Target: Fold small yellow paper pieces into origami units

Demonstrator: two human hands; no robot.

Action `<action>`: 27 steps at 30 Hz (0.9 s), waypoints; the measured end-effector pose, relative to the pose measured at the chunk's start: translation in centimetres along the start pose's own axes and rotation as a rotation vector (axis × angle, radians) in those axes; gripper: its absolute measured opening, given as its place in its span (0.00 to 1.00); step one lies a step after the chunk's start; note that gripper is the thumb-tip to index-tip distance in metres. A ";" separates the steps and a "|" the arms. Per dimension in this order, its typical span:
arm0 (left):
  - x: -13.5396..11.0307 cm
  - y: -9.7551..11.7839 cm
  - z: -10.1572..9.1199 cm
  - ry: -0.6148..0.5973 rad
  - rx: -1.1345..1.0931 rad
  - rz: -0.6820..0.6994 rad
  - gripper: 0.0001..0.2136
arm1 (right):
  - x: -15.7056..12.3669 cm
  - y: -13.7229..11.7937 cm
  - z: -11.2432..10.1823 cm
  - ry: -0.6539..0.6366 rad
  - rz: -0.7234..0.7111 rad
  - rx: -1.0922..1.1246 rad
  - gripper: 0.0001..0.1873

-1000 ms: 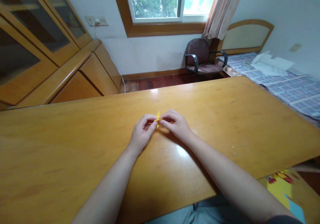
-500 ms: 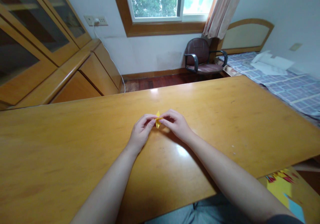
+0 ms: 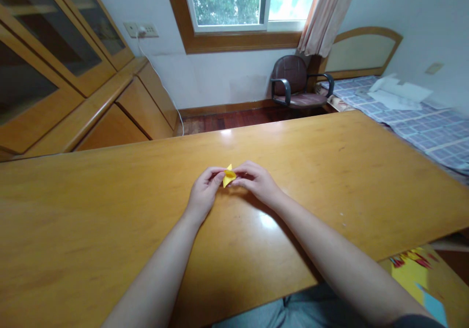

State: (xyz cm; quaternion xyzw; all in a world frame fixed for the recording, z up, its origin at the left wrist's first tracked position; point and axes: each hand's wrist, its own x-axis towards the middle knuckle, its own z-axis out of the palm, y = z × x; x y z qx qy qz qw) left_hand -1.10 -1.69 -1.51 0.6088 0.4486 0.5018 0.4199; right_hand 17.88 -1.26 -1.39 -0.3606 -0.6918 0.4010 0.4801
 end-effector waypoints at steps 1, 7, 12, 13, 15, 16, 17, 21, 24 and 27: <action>0.0 0.0 0.0 0.002 -0.008 -0.005 0.12 | 0.0 0.0 -0.1 0.000 -0.003 -0.006 0.09; 0.0 0.2 0.0 -0.012 -0.032 -0.002 0.12 | 0.0 -0.2 -0.3 0.029 -0.022 -0.018 0.05; -0.1 -0.1 0.0 -0.038 -0.044 -0.017 0.12 | 0.0 -0.3 -0.2 0.045 -0.041 -0.047 0.06; -0.1 -0.2 0.0 -0.043 -0.054 -0.024 0.12 | 0.0 -0.4 -0.1 0.046 -0.045 -0.053 0.07; -0.1 -0.2 0.1 -0.055 -0.072 -0.040 0.11 | 0.1 -0.5 -0.1 0.047 -0.056 -0.062 0.07; -0.1 -0.2 0.1 -0.064 -0.078 -0.044 0.11 | 0.1 -0.5 -0.1 0.049 -0.060 -0.066 0.07; 0.0 -0.2 0.1 -0.070 -0.080 -0.046 0.11 | 0.1 -0.5 -0.1 0.051 -0.065 -0.070 0.07; 0.0 0.1 0.1 -0.094 -0.085 -0.053 0.11 | 0.0 -0.6 0.1 0.057 -0.061 -0.077 0.07; 0.0 0.3 0.2 -0.097 -0.109 -0.073 0.10 | -0.1 -0.6 0.2 0.070 -0.030 -0.063 0.08; 0.0 0.5 0.2 -0.093 -0.151 -0.111 0.10 | -0.1 -0.6 0.2 0.076 0.002 -0.031 0.09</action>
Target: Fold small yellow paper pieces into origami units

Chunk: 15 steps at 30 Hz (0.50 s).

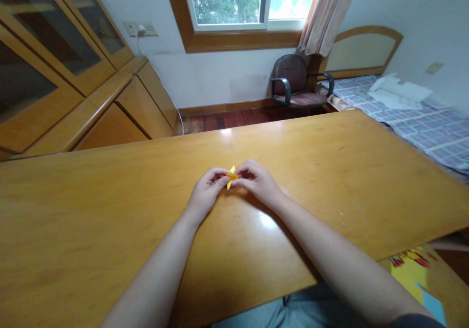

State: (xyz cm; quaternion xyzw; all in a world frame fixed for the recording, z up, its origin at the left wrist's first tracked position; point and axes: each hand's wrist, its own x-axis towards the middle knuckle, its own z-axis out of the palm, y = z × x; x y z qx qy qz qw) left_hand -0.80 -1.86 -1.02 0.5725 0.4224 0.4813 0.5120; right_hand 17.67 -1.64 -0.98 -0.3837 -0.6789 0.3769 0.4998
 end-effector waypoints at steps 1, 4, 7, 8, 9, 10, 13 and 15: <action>0.0 0.1 0.0 0.003 -0.017 -0.011 0.11 | 0.0 0.0 0.0 -0.004 0.009 0.020 0.09; 0.0 0.2 0.1 0.012 -0.065 -0.035 0.11 | 0.1 0.1 -0.2 -0.013 0.018 0.084 0.07; 0.1 0.1 0.1 0.009 -0.107 -0.039 0.12 | 0.1 0.1 -0.4 -0.004 0.014 0.111 0.04; 0.1 0.1 0.0 0.002 -0.117 -0.041 0.12 | 0.2 0.2 -0.4 0.001 0.017 0.118 0.03; 0.1 0.0 0.0 -0.006 -0.122 -0.045 0.12 | 0.2 0.2 -0.4 0.006 0.022 0.127 0.03; 0.1 0.0 0.0 -0.016 -0.124 -0.050 0.12 | 0.2 0.3 -0.4 0.010 0.026 0.138 0.03; 0.0 -0.1 -0.1 -0.040 -0.119 -0.052 0.13 | 0.2 0.6 -0.4 0.007 0.033 0.199 0.03; 0.0 -0.1 -0.1 -0.046 -0.117 -0.045 0.13 | 0.2 0.7 -0.4 -0.003 0.048 0.258 0.05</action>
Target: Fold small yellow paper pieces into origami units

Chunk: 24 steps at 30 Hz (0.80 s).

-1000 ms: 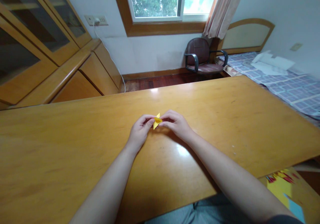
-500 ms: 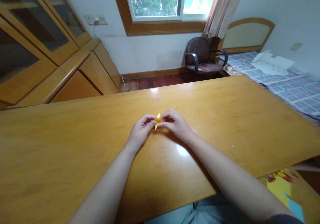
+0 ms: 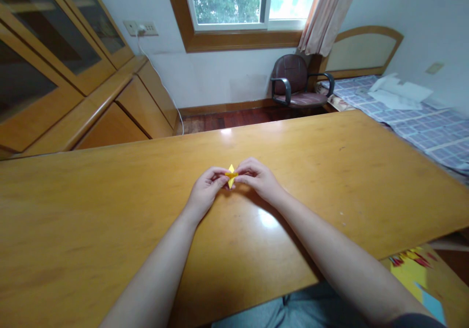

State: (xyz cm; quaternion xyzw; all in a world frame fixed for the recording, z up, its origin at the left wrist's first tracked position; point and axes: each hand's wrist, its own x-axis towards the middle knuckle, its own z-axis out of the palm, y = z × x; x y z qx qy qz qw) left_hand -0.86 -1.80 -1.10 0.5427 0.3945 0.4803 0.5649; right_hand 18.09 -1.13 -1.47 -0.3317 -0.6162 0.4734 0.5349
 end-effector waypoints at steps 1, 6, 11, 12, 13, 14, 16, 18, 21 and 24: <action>0.0 0.0 0.0 -0.003 -0.002 0.002 0.13 | 0.0 0.0 0.0 -0.007 0.014 0.029 0.06; -0.1 0.2 0.2 -0.025 -0.001 -0.018 0.13 | 0.1 -0.2 0.0 -0.054 0.090 0.120 0.10; -0.1 0.3 0.4 -0.069 0.004 -0.050 0.16 | 0.1 -0.1 -0.1 -0.069 0.134 0.148 0.10; -0.1 0.3 0.4 -0.071 0.002 -0.051 0.16 | 0.0 0.0 -0.1 -0.072 0.142 0.149 0.11; -0.1 0.2 0.3 -0.073 0.003 -0.053 0.16 | 0.0 0.1 -0.2 -0.074 0.150 0.148 0.11; -0.1 0.2 0.3 -0.075 0.008 -0.056 0.17 | 0.0 0.2 -0.2 -0.075 0.156 0.146 0.11; 0.0 0.2 0.3 -0.075 0.019 -0.068 0.17 | 0.1 0.4 -0.3 -0.072 0.166 0.137 0.11; -0.1 0.1 0.4 -0.078 0.024 -0.079 0.17 | 0.1 0.4 -0.4 -0.071 0.163 0.113 0.11; -0.1 -0.1 0.4 -0.081 0.039 -0.077 0.17 | 0.0 0.3 -0.5 -0.075 0.130 0.046 0.11; -0.1 -0.6 0.3 -0.069 0.081 -0.063 0.17 | -0.1 0.0 -0.6 -0.079 0.084 -0.029 0.10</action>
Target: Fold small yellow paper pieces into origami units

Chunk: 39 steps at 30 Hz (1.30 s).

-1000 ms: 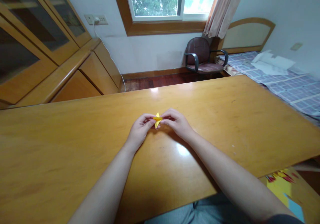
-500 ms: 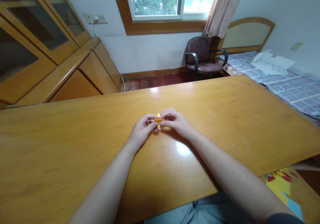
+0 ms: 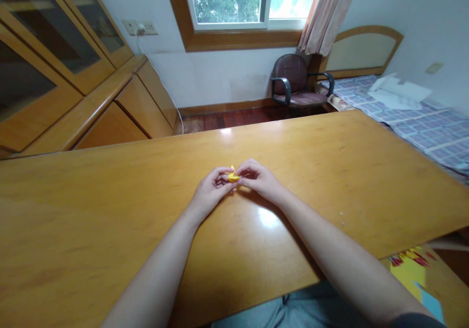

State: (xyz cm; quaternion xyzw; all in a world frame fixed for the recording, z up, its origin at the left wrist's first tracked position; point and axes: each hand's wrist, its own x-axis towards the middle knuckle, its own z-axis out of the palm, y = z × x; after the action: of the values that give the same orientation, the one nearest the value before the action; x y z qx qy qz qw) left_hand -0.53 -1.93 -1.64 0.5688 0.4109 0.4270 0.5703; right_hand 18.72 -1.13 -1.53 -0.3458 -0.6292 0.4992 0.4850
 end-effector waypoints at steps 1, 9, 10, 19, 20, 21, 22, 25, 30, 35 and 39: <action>0.0 -0.2 0.0 0.009 0.019 0.010 0.17 | -0.1 -0.1 0.0 -0.002 -0.015 -0.015 0.10; -0.1 -0.4 -0.1 0.030 0.201 0.081 0.20 | -0.4 -0.7 0.6 0.010 -0.176 -0.185 0.07; -0.2 -0.4 -0.1 0.019 0.214 0.084 0.20 | -0.3 -0.8 0.7 0.028 -0.200 -0.236 0.05; -0.4 0.2 0.4 0.051 0.385 0.133 0.17 | -0.2 -0.6 0.4 0.067 -0.303 -0.510 0.05; -0.5 0.3 0.4 0.062 0.411 0.140 0.16 | -0.2 -0.5 0.4 0.069 -0.313 -0.527 0.06; -0.5 0.4 0.5 0.070 0.433 0.146 0.16 | -0.3 -0.5 0.4 0.073 -0.320 -0.540 0.06; -0.5 0.5 0.5 0.074 0.452 0.150 0.16 | -0.3 -0.5 0.4 0.081 -0.325 -0.549 0.06; -0.5 0.6 0.5 0.064 0.491 0.162 0.15 | -0.3 -0.5 0.4 0.109 -0.301 -0.560 0.05; -0.5 0.3 0.5 0.034 0.502 0.169 0.17 | -0.2 -0.8 0.5 0.107 -0.242 -0.523 0.05; -0.5 0.0 0.3 -0.007 0.480 0.159 0.18 | -0.1 -0.9 0.6 0.082 -0.192 -0.464 0.05; -0.5 -0.2 0.1 -0.002 0.469 0.165 0.17 | 0.0 -0.8 0.6 0.106 -0.135 -0.397 0.03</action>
State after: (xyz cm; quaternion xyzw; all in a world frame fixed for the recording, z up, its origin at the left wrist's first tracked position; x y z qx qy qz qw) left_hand -0.58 -2.38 -1.83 0.7177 0.4505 0.3644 0.3863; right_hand 18.20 -1.46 -0.80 -0.4173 -0.7106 0.3132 0.4721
